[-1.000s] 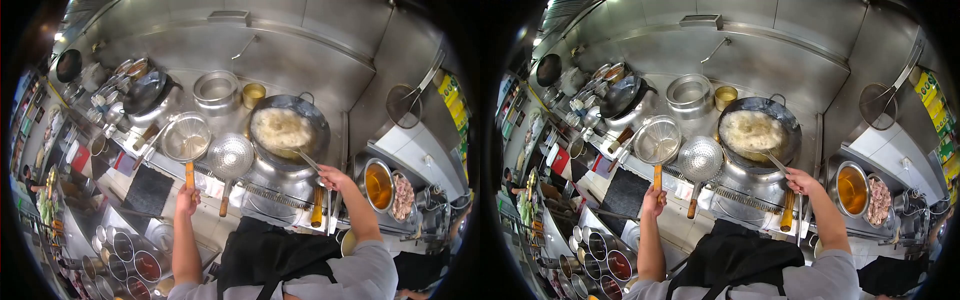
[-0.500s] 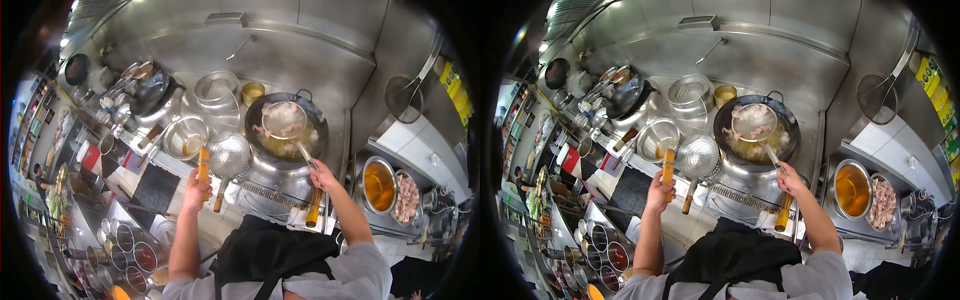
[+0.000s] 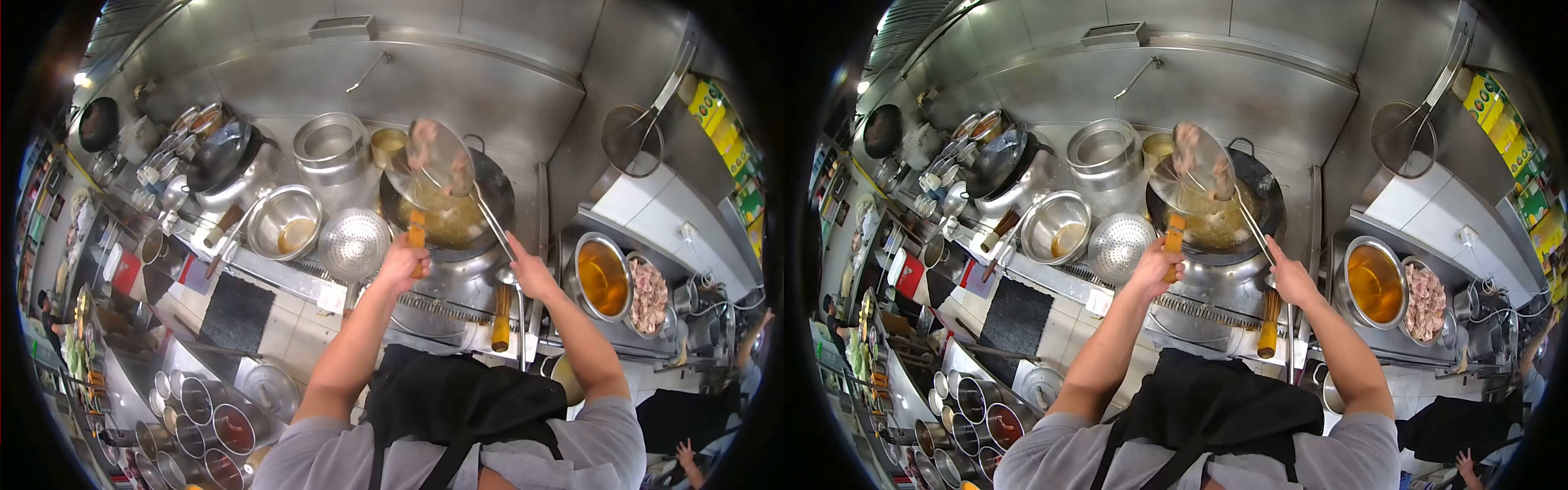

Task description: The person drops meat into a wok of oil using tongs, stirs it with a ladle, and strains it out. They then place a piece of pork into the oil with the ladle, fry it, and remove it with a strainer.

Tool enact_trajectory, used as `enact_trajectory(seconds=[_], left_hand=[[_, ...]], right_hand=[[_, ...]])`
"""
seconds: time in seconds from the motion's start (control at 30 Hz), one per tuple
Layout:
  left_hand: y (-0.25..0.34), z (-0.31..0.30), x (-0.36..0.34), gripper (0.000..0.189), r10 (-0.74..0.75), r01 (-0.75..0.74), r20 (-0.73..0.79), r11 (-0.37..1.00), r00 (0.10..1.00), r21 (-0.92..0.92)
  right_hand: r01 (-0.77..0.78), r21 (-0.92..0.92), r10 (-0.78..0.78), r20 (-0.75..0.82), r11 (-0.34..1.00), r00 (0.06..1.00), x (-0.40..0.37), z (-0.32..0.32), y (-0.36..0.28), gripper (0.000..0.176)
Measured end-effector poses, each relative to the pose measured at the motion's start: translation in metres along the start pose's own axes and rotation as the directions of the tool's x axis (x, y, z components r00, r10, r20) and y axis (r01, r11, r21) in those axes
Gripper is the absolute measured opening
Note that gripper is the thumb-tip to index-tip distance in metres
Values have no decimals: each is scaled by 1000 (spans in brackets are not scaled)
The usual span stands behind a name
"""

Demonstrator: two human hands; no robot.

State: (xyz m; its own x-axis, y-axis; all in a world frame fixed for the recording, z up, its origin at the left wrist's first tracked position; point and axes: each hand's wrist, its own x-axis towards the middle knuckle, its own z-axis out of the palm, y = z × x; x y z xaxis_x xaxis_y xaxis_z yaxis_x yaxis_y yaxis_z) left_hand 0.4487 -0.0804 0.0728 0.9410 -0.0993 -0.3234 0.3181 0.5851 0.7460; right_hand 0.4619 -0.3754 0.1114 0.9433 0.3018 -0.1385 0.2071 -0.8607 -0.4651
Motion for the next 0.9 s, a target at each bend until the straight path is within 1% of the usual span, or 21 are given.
enact_trajectory(seconds=[0.03, 0.1, 0.13, 0.17, 0.23, 0.27, 0.3, 0.33, 0.37, 0.4, 0.43, 0.5, 0.53, 0.57, 0.63, 0.7, 0.73, 0.8, 0.83, 0.9], left_hand=[[-7, 2, 2, 43, -7, 7, 0, 1000, 1000, 2], [-18, -2, 15, 44, -114, 118, 32, 966, 993, -230], [-22, -9, 18, 42, -138, 156, 82, 946, 987, -285], [-24, -14, 19, 42, -141, 159, 84, 945, 987, -284], [-31, -22, 16, 39, -109, 121, 63, 962, 992, -247], [-31, -25, 15, 39, -116, 128, 63, 962, 991, -243], [-30, -28, 14, 38, -102, 116, 69, 967, 992, -226], [-28, -30, 13, 38, -89, 103, 76, 972, 993, -209], [-26, -33, 10, 38, -92, 107, 80, 973, 993, -205], [-24, -35, 4, 37, -85, 95, 60, 975, 995, -202], [-21, -39, -3, 37, -77, 83, 39, 977, 996, -198], [-13, -43, -23, 40, -64, 67, 22, 982, 998, -176], [-7, -46, -34, 41, -44, 44, -1, 984, 999, -170], [-4, -53, -43, 42, -26, 21, -25, 986, 999, -164], [2, -73, -57, 42, -2, -1, -15, 987, 1000, -161], [14, -82, -78, 44, 61, -70, -85, 992, 995, -108], [16, -88, -88, 44, 61, -71, -89, 991, 994, -111], [20, -99, -108, 48, 125, -137, -150, 988, 981, -73], [22, -103, -118, 48, 123, -135, -156, 988, 980, -72], [22, -111, -136, 51, 152, -175, -203, 979, 967, -104]], right_hand=[[-6, 3, 6, 2, 1000, 1000, -2, 3, 1, 71], [-77, -32, 76, -38, 997, 996, -4, 2, 0, 72], [-84, -24, 81, -89, 996, 993, -9, -1, 1, 71], [-87, -24, 85, -89, 996, 992, -14, -10, -4, 71], [-124, 9, 123, -159, 992, 979, -23, -27, -13, 70], [14, 46, -5, -191, 999, 982, -21, -32, -8, 70], [8, 52, 2, -194, 999, 981, -20, -34, -5, 70], [-87, 240, 111, -88, 967, 990, -21, -38, -3, 69], [-193, 406, 194, 37, 893, 980, -24, -43, -7, 69], [-85, 319, 108, -55, 944, 993, -15, -27, 15, 68], [-86, 320, 110, -57, 944, 992, -9, -13, 36, 68], [-69, 140, 94, -180, 988, 979, -7, -2, 48, 69], [-72, 144, 98, -179, 987, 979, -7, -3, 53, 69], [-78, 160, 102, -151, 984, 983, -7, -5, 57, 69], [-82, 175, 104, -122, 981, 987, -8, -7, 59, 70], [-193, 57, 196, -59, 980, 979, -6, -10, 57, 71], [-191, 54, 194, -54, 980, 980, -6, -11, 53, 71], [-274, -43, 276, 48, 961, 960, -11, -12, 35, 72], [-273, -41, 275, 54, 961, 960, -14, -12, 28, 72], [-310, 133, 279, 210, 941, 937, -20, -12, 19, 71]])
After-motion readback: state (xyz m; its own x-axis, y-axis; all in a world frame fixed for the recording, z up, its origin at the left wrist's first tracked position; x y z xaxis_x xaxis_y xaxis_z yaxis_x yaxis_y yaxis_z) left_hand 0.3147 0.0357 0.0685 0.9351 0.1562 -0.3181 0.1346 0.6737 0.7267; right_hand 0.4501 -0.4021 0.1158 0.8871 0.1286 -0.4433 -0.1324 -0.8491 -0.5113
